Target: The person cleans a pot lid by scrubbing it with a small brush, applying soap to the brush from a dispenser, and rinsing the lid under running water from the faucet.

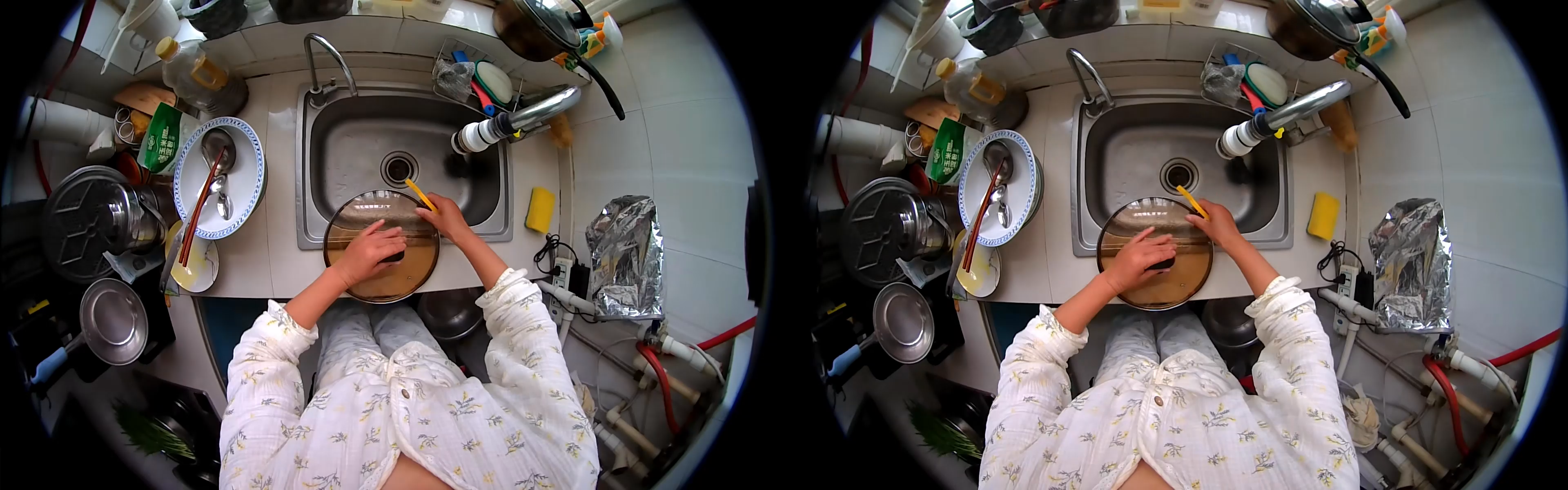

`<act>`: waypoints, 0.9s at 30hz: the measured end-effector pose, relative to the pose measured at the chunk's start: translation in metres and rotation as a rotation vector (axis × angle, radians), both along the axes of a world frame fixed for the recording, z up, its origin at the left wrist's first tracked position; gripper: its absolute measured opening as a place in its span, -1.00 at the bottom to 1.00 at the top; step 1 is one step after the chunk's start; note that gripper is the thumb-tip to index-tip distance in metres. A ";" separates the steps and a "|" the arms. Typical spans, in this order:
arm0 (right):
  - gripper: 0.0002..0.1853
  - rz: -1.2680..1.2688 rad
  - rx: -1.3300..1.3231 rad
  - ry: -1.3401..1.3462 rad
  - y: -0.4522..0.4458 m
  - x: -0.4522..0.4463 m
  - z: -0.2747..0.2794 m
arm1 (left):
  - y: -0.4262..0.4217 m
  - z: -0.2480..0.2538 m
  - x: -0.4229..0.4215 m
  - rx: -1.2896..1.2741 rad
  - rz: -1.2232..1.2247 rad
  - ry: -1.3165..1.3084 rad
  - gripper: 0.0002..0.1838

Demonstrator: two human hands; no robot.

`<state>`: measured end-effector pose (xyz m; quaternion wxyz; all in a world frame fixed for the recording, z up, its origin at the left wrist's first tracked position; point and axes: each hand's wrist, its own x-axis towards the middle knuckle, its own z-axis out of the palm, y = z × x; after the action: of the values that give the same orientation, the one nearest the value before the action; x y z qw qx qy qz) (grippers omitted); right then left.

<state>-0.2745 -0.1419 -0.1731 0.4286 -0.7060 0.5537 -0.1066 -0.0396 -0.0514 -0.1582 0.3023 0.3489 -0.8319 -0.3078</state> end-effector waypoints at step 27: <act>-0.82 -0.248 -0.205 0.127 0.065 -0.008 0.018 | 0.025 0.000 -0.052 0.014 0.640 0.144 -0.64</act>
<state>-0.2822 -0.0774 -0.1552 0.3021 -0.6776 0.6487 -0.1696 -0.0915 -0.0261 -0.1583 0.4395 0.5720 -0.6543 -0.2268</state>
